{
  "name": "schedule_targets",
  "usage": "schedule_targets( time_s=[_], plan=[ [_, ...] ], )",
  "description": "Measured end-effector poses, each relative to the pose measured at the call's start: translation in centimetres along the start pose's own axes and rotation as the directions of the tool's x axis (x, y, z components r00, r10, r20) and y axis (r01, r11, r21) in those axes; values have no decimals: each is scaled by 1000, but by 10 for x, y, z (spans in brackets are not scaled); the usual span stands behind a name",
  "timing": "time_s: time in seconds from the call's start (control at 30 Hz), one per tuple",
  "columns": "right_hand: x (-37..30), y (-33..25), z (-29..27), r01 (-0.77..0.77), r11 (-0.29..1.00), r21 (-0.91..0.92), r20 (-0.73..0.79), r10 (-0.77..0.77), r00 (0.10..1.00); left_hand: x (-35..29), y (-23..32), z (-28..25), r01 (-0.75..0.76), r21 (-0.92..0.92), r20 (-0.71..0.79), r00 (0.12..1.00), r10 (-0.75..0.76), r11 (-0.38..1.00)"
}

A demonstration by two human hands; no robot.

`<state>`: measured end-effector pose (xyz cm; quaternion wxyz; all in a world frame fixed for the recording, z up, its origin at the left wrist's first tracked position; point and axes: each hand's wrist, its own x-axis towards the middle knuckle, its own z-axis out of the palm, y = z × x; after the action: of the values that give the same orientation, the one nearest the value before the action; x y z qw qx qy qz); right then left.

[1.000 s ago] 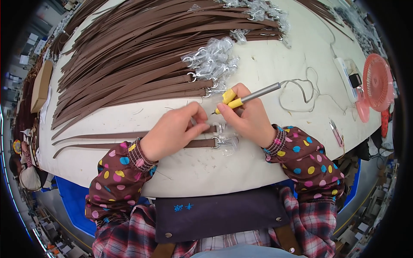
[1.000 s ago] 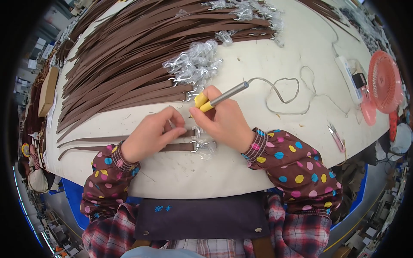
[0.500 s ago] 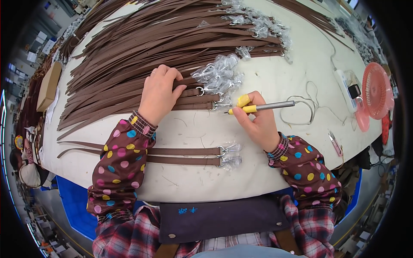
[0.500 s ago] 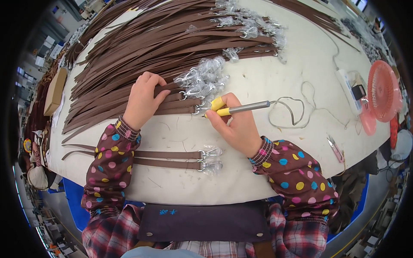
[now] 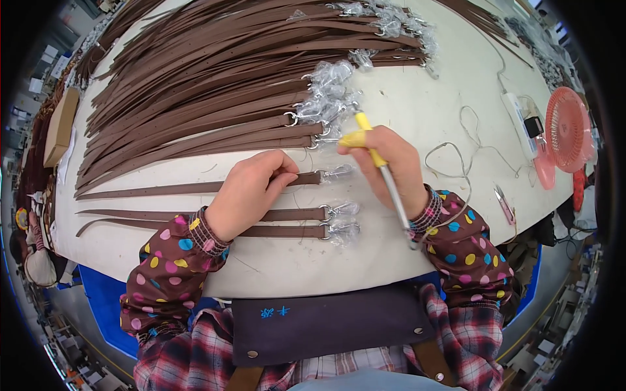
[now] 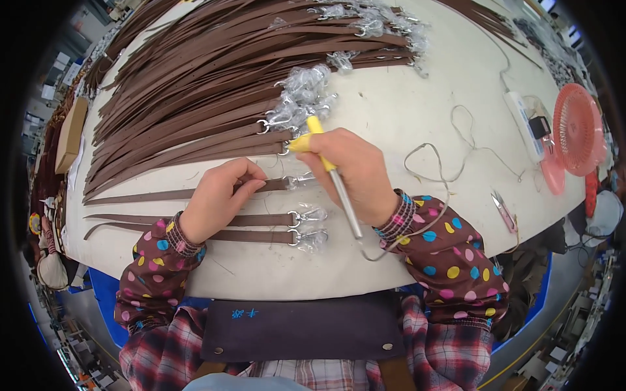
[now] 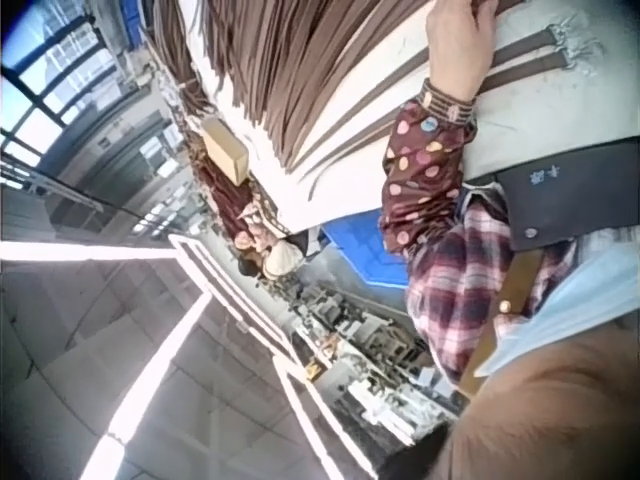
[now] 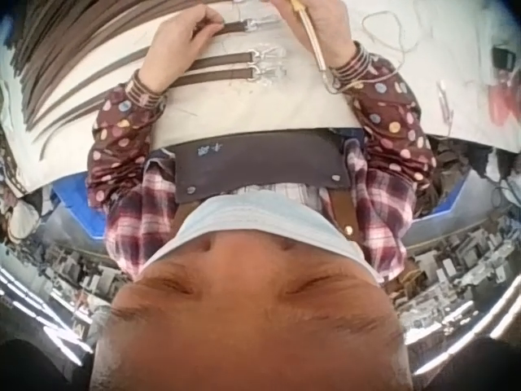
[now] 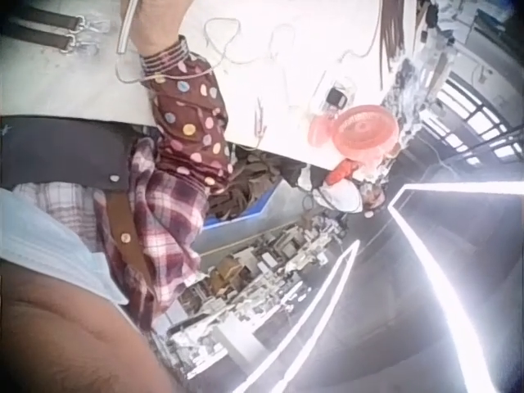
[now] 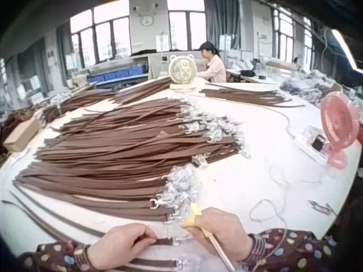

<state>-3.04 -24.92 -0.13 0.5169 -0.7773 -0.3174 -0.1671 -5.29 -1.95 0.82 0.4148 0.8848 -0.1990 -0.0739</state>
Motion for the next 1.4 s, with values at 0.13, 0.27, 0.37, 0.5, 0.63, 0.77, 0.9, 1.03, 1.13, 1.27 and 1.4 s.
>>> schedule_targets(
  time_s=[0.13, 0.27, 0.37, 0.5, 0.63, 0.77, 0.9, 1.03, 1.13, 1.27, 1.4],
  plan=[
    [-4, 5, 4, 114, 972, -206, 219, -67, 973, -2, -4, 14, -179, 211, -85, 976, 201, 961],
    [-6, 6, 4, 211, 948, -239, 385, -107, 917, -13, -4, 19, -318, 415, -91, 918, 387, 852],
    [-6, 5, -1, 275, 905, -323, 431, -118, 894, -19, -4, 16, -408, 563, 38, 882, 470, 719],
    [-6, 5, -4, 324, 876, -359, 446, -144, 883, -16, -4, 14, -420, 578, 57, 876, 479, 699],
    [-7, 0, 0, 202, 945, -256, 399, -87, 913, -14, 1, 15, -232, 289, 25, 972, 235, 929],
    [-11, 3, 6, 213, 946, -245, 440, -87, 894, -6, 5, 15, -14, 120, 19, 1000, 12, 993],
    [-11, -1, -3, 144, 957, -250, 413, -28, 910, -2, 5, 14, 15, 136, 41, 999, -21, 991],
    [-13, -3, -14, -41, 957, -288, 328, 138, 935, -2, 5, 13, 23, 204, 53, 998, -35, 979],
    [-14, -3, -15, -68, 962, -265, 349, 161, 923, -1, 9, 14, 13, 176, 47, 999, -21, 984],
    [-11, -4, -15, -47, 958, -283, 359, 151, 921, 6, 14, 16, 56, 105, 93, 993, -66, 993],
    [-8, -7, -18, -33, 974, -224, 326, 107, 939, 7, 17, 15, 143, 40, 111, 983, -147, 989]
  ],
)
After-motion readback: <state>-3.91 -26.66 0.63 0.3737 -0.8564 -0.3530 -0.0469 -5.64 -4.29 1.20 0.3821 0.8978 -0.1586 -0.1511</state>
